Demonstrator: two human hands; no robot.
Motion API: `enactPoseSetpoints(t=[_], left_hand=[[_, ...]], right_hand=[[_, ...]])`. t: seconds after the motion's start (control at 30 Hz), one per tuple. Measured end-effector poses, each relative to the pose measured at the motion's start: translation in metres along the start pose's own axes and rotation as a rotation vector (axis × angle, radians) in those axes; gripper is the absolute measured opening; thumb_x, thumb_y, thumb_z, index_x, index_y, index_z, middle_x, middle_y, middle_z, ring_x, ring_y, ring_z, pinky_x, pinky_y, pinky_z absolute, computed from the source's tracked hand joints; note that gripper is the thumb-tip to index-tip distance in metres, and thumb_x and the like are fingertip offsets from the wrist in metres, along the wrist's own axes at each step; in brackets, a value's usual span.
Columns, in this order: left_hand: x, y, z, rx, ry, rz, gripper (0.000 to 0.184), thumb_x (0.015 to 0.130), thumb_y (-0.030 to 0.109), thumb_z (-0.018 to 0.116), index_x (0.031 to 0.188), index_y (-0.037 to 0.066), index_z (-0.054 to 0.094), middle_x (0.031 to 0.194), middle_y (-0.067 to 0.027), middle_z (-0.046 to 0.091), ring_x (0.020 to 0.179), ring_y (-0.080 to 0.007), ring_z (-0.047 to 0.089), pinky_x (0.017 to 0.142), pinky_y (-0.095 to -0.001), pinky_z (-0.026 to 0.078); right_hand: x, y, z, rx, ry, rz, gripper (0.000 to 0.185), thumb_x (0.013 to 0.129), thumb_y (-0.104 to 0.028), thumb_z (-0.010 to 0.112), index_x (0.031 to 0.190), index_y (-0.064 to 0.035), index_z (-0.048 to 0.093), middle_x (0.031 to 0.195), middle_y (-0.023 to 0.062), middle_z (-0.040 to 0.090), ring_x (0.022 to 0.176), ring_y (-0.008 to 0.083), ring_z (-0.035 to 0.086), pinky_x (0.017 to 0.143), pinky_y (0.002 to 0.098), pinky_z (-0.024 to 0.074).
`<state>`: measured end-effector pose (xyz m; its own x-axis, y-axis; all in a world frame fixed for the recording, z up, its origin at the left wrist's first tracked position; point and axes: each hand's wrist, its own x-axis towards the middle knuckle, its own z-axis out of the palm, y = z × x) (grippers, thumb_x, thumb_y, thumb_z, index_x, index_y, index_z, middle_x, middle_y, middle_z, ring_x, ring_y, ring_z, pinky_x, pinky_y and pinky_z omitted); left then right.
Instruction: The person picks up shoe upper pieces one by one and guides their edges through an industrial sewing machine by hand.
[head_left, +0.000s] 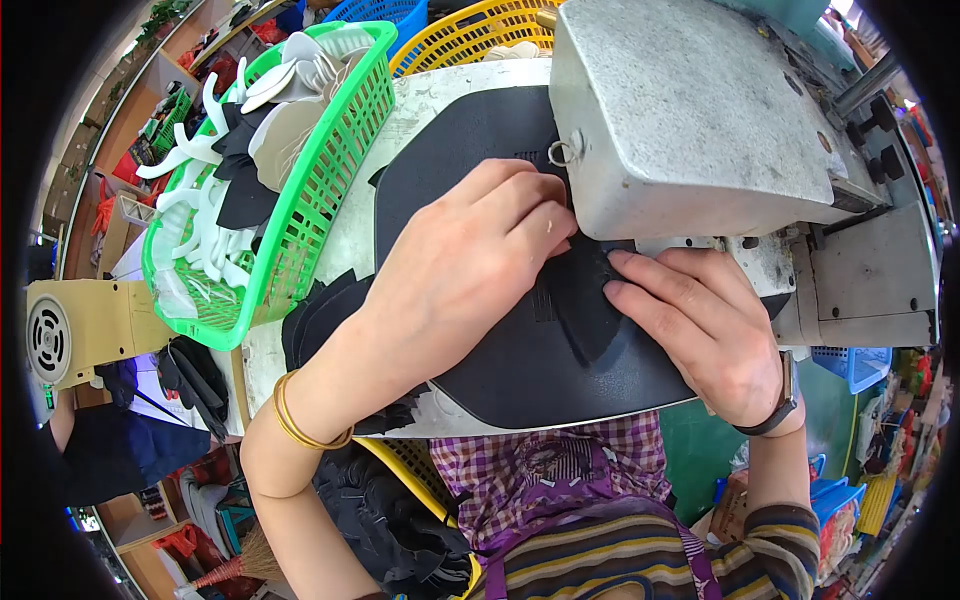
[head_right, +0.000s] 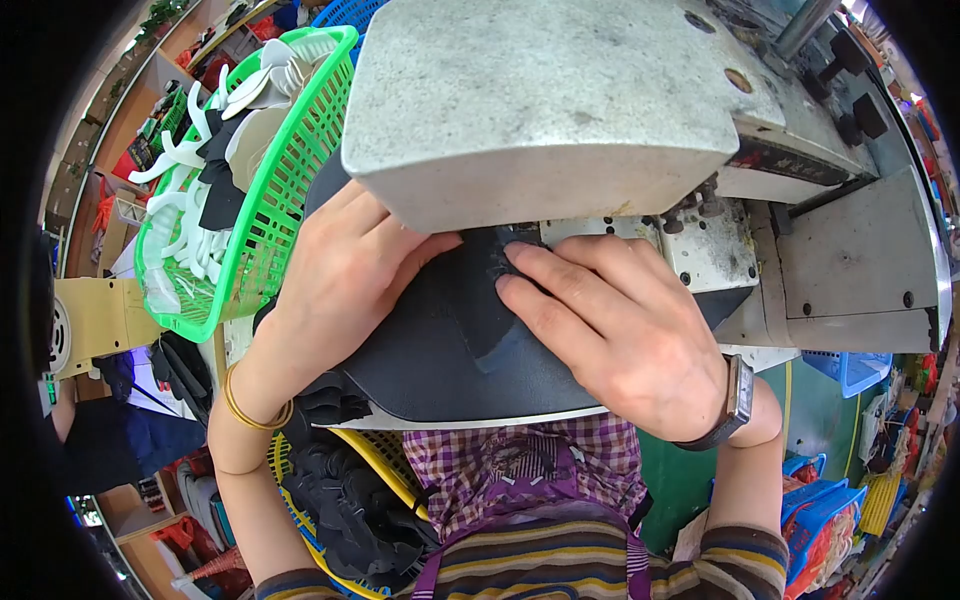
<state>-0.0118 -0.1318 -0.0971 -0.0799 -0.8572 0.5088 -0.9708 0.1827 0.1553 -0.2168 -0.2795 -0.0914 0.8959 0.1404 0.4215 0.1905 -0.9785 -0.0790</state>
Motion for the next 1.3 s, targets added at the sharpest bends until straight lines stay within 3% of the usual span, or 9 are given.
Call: enactPoseSetpoints(t=[0.27,0.6,1.3], left_hand=[[-0.002,0.001,-0.001,0.026,-0.001,0.051,0.026,0.081,0.013,0.072,0.100,-0.004,0.067,0.112,-0.0125,0.063,0.111,-0.0287,0.061,0.087,-0.0334,0.056],[-0.002,-0.007,-0.003,-0.043,-0.003,0.127,0.019,0.080,0.010,0.070,0.096,0.000,0.070,0.107,-0.0092,0.065,0.108,-0.0272,0.063,0.082,-0.0336,0.058],[-0.005,0.002,-0.004,0.089,-0.020,0.088,0.028,0.079,0.017,0.073,0.103,0.002,0.074,0.112,-0.0079,0.065,0.105,-0.0260,0.061,0.079,-0.0338,0.058]], right_hand=[[0.002,-0.002,-0.001,-0.056,-0.014,-0.023,0.042,0.072,-0.012,0.063,0.112,0.0006,0.069,0.125,0.0153,0.066,0.103,0.0281,0.062,0.082,0.0358,0.0498],[0.004,-0.004,-0.004,-0.079,-0.076,0.001,0.046,0.077,-0.014,0.059,0.119,0.0019,0.066,0.130,0.0172,0.064,0.112,0.0290,0.061,0.089,0.0376,0.0483],[0.004,-0.007,-0.005,-0.077,-0.092,0.036,0.051,0.078,-0.013,0.056,0.125,0.0059,0.063,0.130,0.0191,0.063,0.114,0.0319,0.061,0.092,0.0395,0.0490]])
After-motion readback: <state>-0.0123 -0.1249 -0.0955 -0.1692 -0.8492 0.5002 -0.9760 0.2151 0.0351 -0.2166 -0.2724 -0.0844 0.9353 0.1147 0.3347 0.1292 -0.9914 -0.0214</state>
